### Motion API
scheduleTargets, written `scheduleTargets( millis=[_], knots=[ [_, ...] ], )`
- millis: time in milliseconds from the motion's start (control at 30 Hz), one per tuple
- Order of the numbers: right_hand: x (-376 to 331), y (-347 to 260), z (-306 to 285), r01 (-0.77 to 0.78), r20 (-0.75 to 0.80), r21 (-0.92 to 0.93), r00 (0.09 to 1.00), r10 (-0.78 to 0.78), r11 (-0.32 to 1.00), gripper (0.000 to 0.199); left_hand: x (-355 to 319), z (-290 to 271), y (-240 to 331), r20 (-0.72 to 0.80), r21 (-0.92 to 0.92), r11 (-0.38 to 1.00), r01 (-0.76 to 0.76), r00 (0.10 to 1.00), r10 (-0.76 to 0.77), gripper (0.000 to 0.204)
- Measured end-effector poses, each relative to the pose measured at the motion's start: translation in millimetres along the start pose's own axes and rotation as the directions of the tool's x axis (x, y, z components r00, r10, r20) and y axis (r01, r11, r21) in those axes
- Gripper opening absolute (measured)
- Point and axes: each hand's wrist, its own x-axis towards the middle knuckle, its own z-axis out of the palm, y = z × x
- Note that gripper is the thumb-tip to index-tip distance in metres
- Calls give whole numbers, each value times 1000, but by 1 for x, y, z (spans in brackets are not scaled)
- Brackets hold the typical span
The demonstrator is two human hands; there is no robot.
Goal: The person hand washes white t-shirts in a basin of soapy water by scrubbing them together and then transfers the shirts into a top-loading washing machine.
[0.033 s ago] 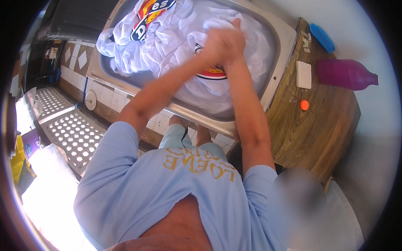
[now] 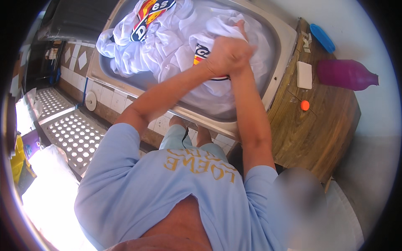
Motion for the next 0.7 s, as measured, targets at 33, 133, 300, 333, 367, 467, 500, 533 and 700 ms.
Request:
scheduleTargets(
  millis=[33, 133, 300, 333, 367, 467, 500, 533, 700],
  knots=[
    [-5, 0, 0, -8, -19, 21, 1000, 8, 1000, 40, -1, 1, 1, 9, -30, 998, -55, 998, 56, 13],
    [-10, 7, 30, 116, -203, -28, 972, -119, 993, 40, 14, 8, -55, -182, -426, 900, 93, 966, -186, 12],
    [-14, -16, 43, 377, -120, -151, 910, -396, 914, 27, 24, -16, -75, 141, -744, 467, 478, 795, -590, 41],
    [-16, -19, 42, 435, -67, -147, 892, -447, 889, 25, 25, -16, -75, 170, -834, 336, 437, 784, -597, 44],
    [-16, -21, 43, 457, -55, -166, 881, -471, 874, 23, 25, -18, -75, 176, -836, 332, 438, 785, -594, 44],
    [-18, -22, 48, 518, -31, -235, 842, -539, 823, 24, 26, -20, -76, 177, -840, 334, 428, 797, -577, 44],
    [-19, -22, 49, 539, -28, -265, 824, -566, 799, 27, 27, -19, -77, 165, -841, 348, 413, 810, -563, 44],
    [-20, -22, 49, 558, -29, -296, 806, -591, 775, 31, 27, -20, -75, 157, -842, 359, 401, 821, -549, 44],
    [-16, -23, 43, 577, 23, -517, 749, -663, 633, 38, 28, -28, -70, 136, -700, 532, 477, 820, -556, 43]
  ],
)
